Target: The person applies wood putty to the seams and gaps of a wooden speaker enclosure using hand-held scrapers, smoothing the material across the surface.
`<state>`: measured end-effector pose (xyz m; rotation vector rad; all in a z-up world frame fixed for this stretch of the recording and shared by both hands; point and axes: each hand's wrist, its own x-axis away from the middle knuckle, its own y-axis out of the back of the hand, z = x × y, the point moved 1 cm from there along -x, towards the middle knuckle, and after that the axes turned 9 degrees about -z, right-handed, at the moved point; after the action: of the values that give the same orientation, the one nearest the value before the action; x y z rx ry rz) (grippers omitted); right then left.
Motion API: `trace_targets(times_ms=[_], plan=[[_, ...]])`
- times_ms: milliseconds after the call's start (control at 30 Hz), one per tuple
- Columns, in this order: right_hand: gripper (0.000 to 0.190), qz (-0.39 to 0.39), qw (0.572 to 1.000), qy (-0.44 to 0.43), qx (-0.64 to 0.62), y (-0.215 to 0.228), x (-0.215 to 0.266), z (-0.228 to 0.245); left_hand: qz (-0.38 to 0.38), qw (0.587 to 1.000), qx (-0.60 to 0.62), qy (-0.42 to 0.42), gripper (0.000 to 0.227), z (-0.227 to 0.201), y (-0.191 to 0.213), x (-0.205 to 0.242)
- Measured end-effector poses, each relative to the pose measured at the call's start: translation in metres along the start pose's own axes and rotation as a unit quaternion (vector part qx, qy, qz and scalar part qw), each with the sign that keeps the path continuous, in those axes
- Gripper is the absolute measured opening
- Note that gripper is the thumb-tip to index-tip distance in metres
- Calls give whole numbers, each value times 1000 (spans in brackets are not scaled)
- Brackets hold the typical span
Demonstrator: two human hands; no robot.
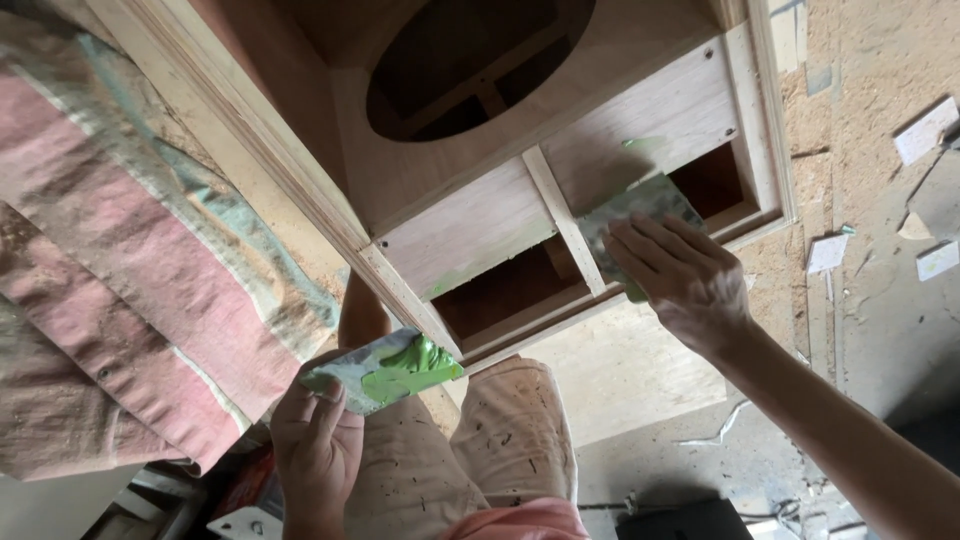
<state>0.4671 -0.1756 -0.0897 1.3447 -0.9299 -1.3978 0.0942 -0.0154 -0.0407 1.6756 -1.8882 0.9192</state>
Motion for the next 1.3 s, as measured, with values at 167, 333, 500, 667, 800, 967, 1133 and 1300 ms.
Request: trace_targets(times_ms=[167,333,500,667,800,967,1133,1300], plan=[[23,-7,998,-67,-20,6,2,-3,-46,999,-17,17,20,-7,-3,0],[27,-6,995,-101,-12,7,-16,-6,-30,999,-23,3,20,-5,-4,-1],[31,-49,998,-27,-14,-5,13,5,-10,1000,1,-9,24,-9,-10,1],[22,-66,998,-6,3,-17,16,2,-40,999,-21,-5,24,-6,-2,0],[31,-64,998,9,13,-26,26,1,-47,999,5,-4,18,1,5,-1],[40,-42,999,18,9,-24,37,1,-30,999,-15,-9,21,-2,-6,-1],[39,-15,999,-21,-29,10,8,2,-38,999,-2,-5,33,-11,-12,0],[33,24,961,-273,-28,25,-14,-30,-43,999,10,-21,27,-3,-6,-2]])
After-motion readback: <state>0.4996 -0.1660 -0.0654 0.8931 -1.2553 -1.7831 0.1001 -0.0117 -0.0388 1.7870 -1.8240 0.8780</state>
